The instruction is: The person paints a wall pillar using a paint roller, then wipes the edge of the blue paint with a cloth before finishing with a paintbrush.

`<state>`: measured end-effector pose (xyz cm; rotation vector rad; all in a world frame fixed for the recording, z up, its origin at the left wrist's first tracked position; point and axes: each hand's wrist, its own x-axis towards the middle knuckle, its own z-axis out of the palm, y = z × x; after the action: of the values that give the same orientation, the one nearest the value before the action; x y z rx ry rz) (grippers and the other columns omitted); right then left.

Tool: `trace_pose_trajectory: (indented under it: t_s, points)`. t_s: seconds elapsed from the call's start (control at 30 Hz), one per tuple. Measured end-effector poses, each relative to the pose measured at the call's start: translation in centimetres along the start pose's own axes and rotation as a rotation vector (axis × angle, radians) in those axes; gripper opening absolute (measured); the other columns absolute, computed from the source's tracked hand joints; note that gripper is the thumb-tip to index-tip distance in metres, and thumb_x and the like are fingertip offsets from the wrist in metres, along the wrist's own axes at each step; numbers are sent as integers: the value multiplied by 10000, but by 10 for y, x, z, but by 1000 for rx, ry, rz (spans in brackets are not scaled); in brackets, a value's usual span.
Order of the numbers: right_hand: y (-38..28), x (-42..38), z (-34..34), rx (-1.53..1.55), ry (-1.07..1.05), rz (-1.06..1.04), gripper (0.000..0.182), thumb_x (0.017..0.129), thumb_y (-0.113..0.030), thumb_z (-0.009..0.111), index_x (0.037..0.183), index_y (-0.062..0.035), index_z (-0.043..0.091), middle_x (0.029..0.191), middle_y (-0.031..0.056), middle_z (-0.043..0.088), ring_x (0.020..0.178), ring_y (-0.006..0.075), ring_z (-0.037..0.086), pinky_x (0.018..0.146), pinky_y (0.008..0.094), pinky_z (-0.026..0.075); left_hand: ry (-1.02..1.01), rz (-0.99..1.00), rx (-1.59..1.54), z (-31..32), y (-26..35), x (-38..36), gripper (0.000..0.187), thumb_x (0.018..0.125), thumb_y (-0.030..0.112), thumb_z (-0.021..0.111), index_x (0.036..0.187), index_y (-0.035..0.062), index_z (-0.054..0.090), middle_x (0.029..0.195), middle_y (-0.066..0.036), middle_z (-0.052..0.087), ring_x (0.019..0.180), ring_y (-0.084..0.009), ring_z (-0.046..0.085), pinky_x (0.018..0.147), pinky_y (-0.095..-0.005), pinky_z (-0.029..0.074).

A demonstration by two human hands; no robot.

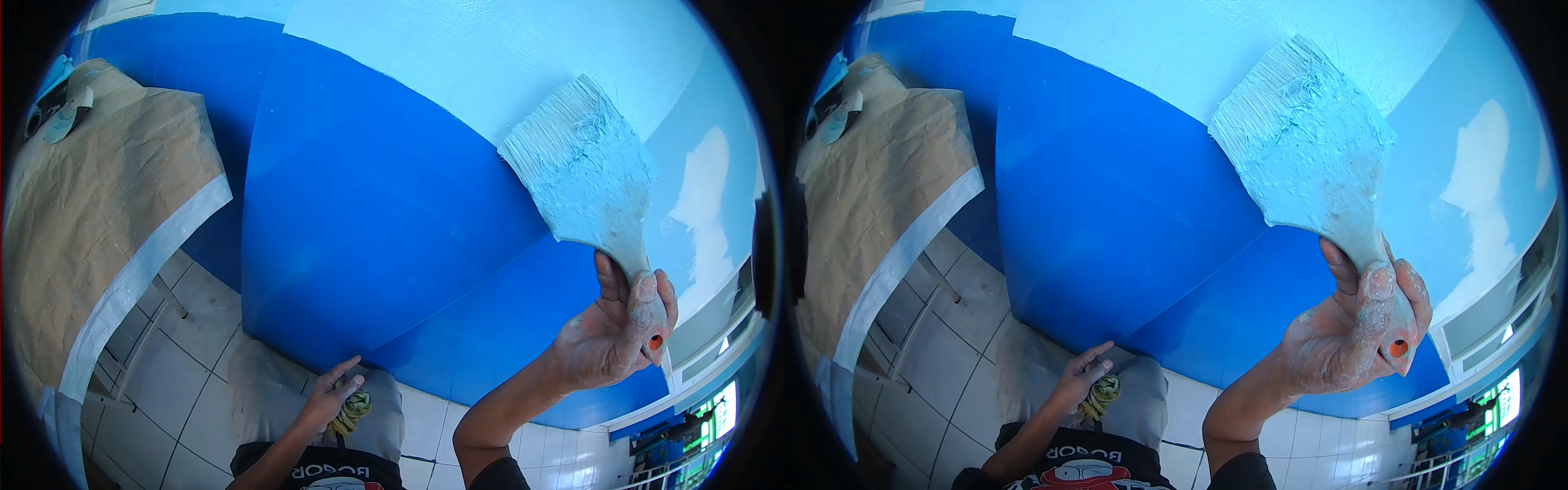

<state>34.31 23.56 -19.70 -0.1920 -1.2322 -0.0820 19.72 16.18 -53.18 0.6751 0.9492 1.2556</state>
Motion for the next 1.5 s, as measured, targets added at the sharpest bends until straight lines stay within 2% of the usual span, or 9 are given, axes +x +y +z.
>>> trace_pose_trajectory:
  t_s: [0.47, 0.53, 0.63, 0.87, 1.03, 1.17, 1.23, 1.37, 1.5]
  points:
    - [5, 3, -24, -45, 23, 13, 311, 845, -98, 702, 1009, 153, 620, 1065, 210, 588, 827, 439, 723, 625, 389, 701, -3, -14, 85, 8, -2, -3, 556, 957, 284, 706, 1446, 79, 539, 902, 12, 454, 859, -98, 458, 813, -228, 421]
    - [6, 4, -30, -61, 37, 1, 311, 850, -98, 701, 1015, 153, 621, 1060, 210, 591, 816, 432, 726, 624, 384, 700, -9, -19, 73, 8, -6, -2, 550, 958, 276, 703, 1440, 66, 540, 1026, -20, 545, 903, -107, 468, 863, -236, 423]
    - [6, 6, -39, -68, 46, -7, 300, 863, -88, 693, 1022, 155, 620, 1056, 213, 600, 816, 426, 727, 624, 378, 700, -2, 22, 126, 11, -6, -2, 498, 979, 198, 664, 1447, 86, 535, 909, 13, 519, 860, -77, 514, 805, -230, 456]
    - [3, 11, -64, -69, 60, 9, 286, 875, -77, 693, 1025, 157, 622, 1061, 207, 615, 827, 416, 731, 626, 367, 698, -9, 37, 167, 12, -17, -1, 506, 980, 204, 661, 1452, 84, 526, 947, -8, 553, 926, -99, 554, 872, -249, 475]
    - [4, 16, -95, -204, 77, -92, 268, 889, -93, 697, 1016, 138, 646, 1036, 191, 618, 851, 404, 730, 647, 368, 697, 64, -53, 36, 19, -1, -9, 398, 946, 196, 704, 1299, 46, 601, 1063, -83, 639, 971, -157, 651, 824, -288, 550]
    - [-4, 11, -139, -166, 166, -14, 234, 920, -109, 676, 988, 114, 677, 1089, 178, 593, 879, 388, 726, 700, 372, 694, 69, -122, -154, 9, 23, -22, 293, 918, 156, 731, 1161, 32, 624, 1087, -103, 657, 900, -178, 685, 762, -303, 580]
    - [-6, -1, -175, -259, 130, -24, 254, 970, -160, 622, 997, 76, 712, 1163, 172, 594, 928, 372, 724, 824, 458, 655, 23, -94, -194, -4, 30, -22, 243, 913, 105, 724, 1119, 34, 616, 1074, -95, 665, 862, -175, 694, 740, -314, 590]
    - [-12, -34, -213, -370, 115, 29, 261, 996, -184, 593, 1075, 40, 702, 1204, 153, 575, 999, 368, 705, 870, 468, 635, 61, 146, -290, -7, 98, -33, 207, 937, 94, 690, 1119, 43, 606, 1062, -88, 671, 852, -152, 691, 744, -296, 584]
    - [-19, -60, -236, -266, 137, 173, 183, 986, -145, 621, 1077, 1, 683, 1228, 126, 529, 1100, 352, 651, 812, 384, 664, 351, 909, -57, 10, 178, -26, 148, 1004, 174, 637, 1033, 31, 614, 986, -26, 626, 856, -79, 607, 730, -237, 530]
